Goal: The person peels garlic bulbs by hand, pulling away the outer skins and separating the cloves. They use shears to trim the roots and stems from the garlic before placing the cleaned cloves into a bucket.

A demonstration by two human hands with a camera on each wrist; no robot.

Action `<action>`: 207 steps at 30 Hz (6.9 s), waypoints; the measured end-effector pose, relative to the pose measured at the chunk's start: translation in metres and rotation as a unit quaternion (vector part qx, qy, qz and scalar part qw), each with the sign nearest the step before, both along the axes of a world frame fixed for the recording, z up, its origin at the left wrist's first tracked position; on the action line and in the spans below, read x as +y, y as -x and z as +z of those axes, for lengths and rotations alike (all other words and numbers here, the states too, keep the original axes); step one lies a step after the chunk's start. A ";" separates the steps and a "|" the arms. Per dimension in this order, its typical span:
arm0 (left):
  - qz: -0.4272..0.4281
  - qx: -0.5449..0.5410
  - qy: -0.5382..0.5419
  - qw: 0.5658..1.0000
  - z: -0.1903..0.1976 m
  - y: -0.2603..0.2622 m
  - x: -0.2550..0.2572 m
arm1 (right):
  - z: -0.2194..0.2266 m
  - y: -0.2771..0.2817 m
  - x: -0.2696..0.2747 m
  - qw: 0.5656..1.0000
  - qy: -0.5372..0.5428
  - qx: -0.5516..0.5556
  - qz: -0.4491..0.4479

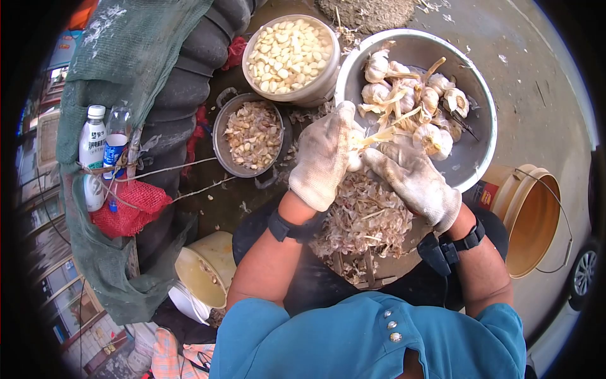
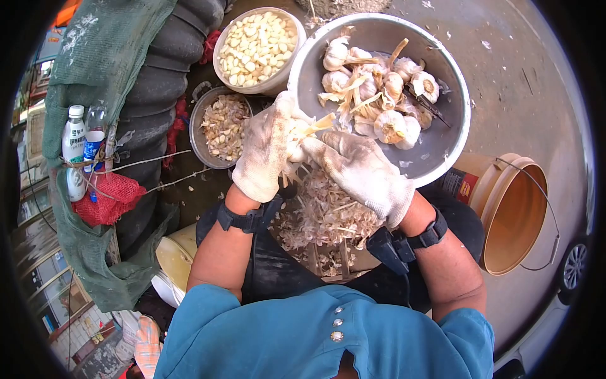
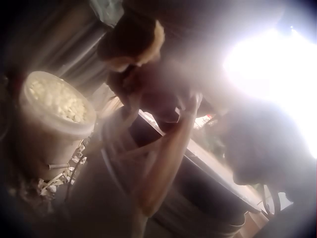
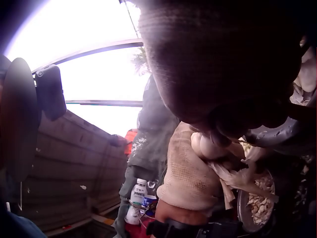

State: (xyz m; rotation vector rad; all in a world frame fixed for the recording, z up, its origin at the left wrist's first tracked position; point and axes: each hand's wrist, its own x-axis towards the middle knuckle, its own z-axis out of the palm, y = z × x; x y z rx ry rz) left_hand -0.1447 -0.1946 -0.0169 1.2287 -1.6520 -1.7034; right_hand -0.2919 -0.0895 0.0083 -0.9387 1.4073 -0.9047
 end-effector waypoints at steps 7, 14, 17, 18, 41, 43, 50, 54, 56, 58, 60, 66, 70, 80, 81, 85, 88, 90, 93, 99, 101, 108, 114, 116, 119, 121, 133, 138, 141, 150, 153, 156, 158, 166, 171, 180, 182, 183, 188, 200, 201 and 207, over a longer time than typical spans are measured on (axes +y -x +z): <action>0.044 0.035 -0.191 0.980 0.008 -0.002 -0.006 | 0.001 0.004 -0.002 0.994 -0.020 0.102 0.035; 0.013 -0.014 -0.026 0.999 0.008 0.000 -0.002 | -0.004 0.001 -0.001 0.994 0.014 0.106 0.033; -0.023 -0.044 0.128 0.991 -0.002 -0.002 -0.004 | 0.003 0.000 -0.002 0.995 -0.017 0.097 0.030; -0.023 -0.052 0.091 0.994 0.003 -0.001 -0.003 | 0.001 0.000 -0.003 0.995 -0.017 0.097 0.030; -0.100 -0.095 0.103 0.985 0.000 -0.003 -0.006 | -0.011 -0.022 0.008 0.964 0.065 0.239 0.094; 0.038 0.074 -0.264 0.961 -0.001 -0.001 -0.008 | -0.014 -0.020 0.009 0.962 0.073 0.244 0.098; 0.029 0.169 -0.340 0.925 -0.010 -0.009 -0.018 | -0.010 0.006 0.003 0.999 0.028 -0.029 0.002; 0.033 0.176 -0.364 0.914 -0.002 -0.007 -0.016 | 0.002 0.005 -0.002 0.998 -0.039 -0.039 0.003; -0.001 0.145 -0.299 0.943 0.001 -0.008 -0.014 | 0.001 0.004 -0.001 0.999 -0.018 -0.023 0.024; 0.020 0.132 -0.314 0.940 0.005 -0.006 -0.011 | -0.005 0.005 0.001 0.999 -0.004 -0.033 0.022; 0.041 0.120 -0.329 0.936 0.002 -0.006 -0.011 | -0.007 0.005 0.002 0.999 0.011 -0.041 0.019; 0.021 0.146 -0.362 0.920 -0.007 -0.006 -0.009 | -0.007 -0.005 0.003 0.989 -0.016 -0.146 -0.013; -0.035 0.054 -0.167 0.984 -0.009 -0.012 -0.006 | -0.001 -0.003 0.002 0.979 -0.053 -0.195 -0.015; 0.080 0.164 -0.398 0.899 -0.017 -0.004 -0.001 | -0.011 -0.013 0.006 0.999 0.015 -0.029 -0.025; 0.080 0.164 -0.398 0.899 -0.019 -0.004 -0.001 | -0.009 -0.015 0.006 0.999 0.015 -0.029 -0.025; 0.082 0.193 -0.406 0.889 -0.028 -0.008 -0.003 | 0.001 -0.019 0.002 0.997 0.058 0.013 -0.047; 0.101 0.217 -0.412 0.879 -0.029 -0.004 0.000 | -0.003 -0.018 0.005 0.988 0.087 0.125 -0.023; 0.131 0.234 -0.419 0.868 -0.026 -0.001 0.002 | 0.001 -0.016 0.005 0.976 0.097 0.194 -0.003; 0.148 0.211 -0.368 0.893 -0.013 0.007 0.005 | 0.015 -0.012 0.001 0.964 0.046 0.248 0.086; 0.047 0.237 -0.429 0.870 -0.039 -0.015 -0.010 | -0.003 -0.018 0.009 0.914 0.072 0.357 0.180; 0.036 0.262 -0.492 0.829 -0.041 -0.017 -0.014 | -0.006 -0.021 0.010 0.921 0.061 0.338 0.184; 0.045 0.261 -0.436 0.860 -0.014 -0.012 -0.019 | -0.008 0.001 0.002 0.951 -0.022 0.276 0.137; 0.119 0.266 -0.365 0.884 -0.008 -0.007 -0.017 | -0.003 0.013 -0.011 0.928 -0.072 0.363 0.040; 0.104 0.280 -0.349 0.888 -0.013 -0.008 -0.017 | -0.009 0.011 -0.012 0.915 -0.073 0.395 0.040; 0.067 0.309 -0.336 0.887 -0.005 -0.006 -0.014 | -0.017 0.007 -0.011 0.871 0.060 0.486 -0.039; 0.090 0.269 -0.245 0.927 0.005 -0.001 -0.010 | -0.007 0.005 -0.012 0.892 0.195 0.389 -0.126; -0.034 0.060 0.096 0.993 0.014 0.018 0.005 | -0.009 -0.011 -0.012 0.984 0.100 0.101 -0.108; 0.083 0.279 -0.366 0.884 0.002 0.013 0.000 | -0.008 -0.025 -0.009 0.969 0.148 0.162 -0.114; 0.056 0.322 -0.405 0.854 -0.006 0.010 -0.001 | -0.009 -0.029 -0.009 0.976 0.131 0.117 -0.128; 0.184 0.274 -0.340 0.881 0.003 0.021 0.007 | -0.024 -0.019 -0.011 0.885 0.283 0.363 -0.069; 0.155 0.277 -0.303 0.899 -0.001 0.019 0.006 | -0.026 -0.011 -0.017 0.797 0.381 0.453 -0.120; 0.168 0.214 -0.146 0.951 0.011 0.021 0.011 | -0.018 -0.012 -0.011 0.950 -0.035 -0.232 -0.206; 0.075 0.250 -0.270 0.927 0.018 0.016 0.004 | -0.008 -0.004 -0.016 0.966 -0.050 -0.188 -0.173; 0.104 0.161 -0.188 0.963 0.005 0.020 0.008 | -0.004 -0.015 -0.015 0.986 0.104 0.059 -0.119; 0.112 0.191 -0.251 0.942 -0.004 0.018 0.013 | -0.013 -0.022 -0.016 0.983 0.095 0.125 -0.096; 0.120 0.189 -0.295 0.929 -0.001 0.019 0.016 | -0.016 -0.026 -0.014 0.959 0.098 0.242 -0.114; 0.075 0.149 -0.146 0.975 -0.006 0.018 0.018 | -0.018 -0.028 -0.015 0.971 0.070 0.181 -0.138; 0.075 0.149 -0.146 0.975 -0.006 0.017 0.018 | -0.020 -0.028 -0.015 0.979 0.043 0.119 -0.160; 0.038 0.102 -0.039 0.993 -0.012 0.016 0.020 | -0.020 -0.022 -0.010 0.937 0.160 0.299 -0.080; 0.127 0.157 -0.209 0.957 -0.003 0.023 0.018 | -0.036 -0.011 -0.011 0.968 0.095 0.214 -0.084; 0.126 0.158 -0.220 0.954 -0.002 0.022 0.017 | -0.042 -0.011 -0.008 0.972 0.110 0.186 -0.089; 0.105 0.219 -0.308 0.920 -0.013 0.012 0.007 | -0.063 -0.008 0.001 0.976 0.185 0.040 -0.104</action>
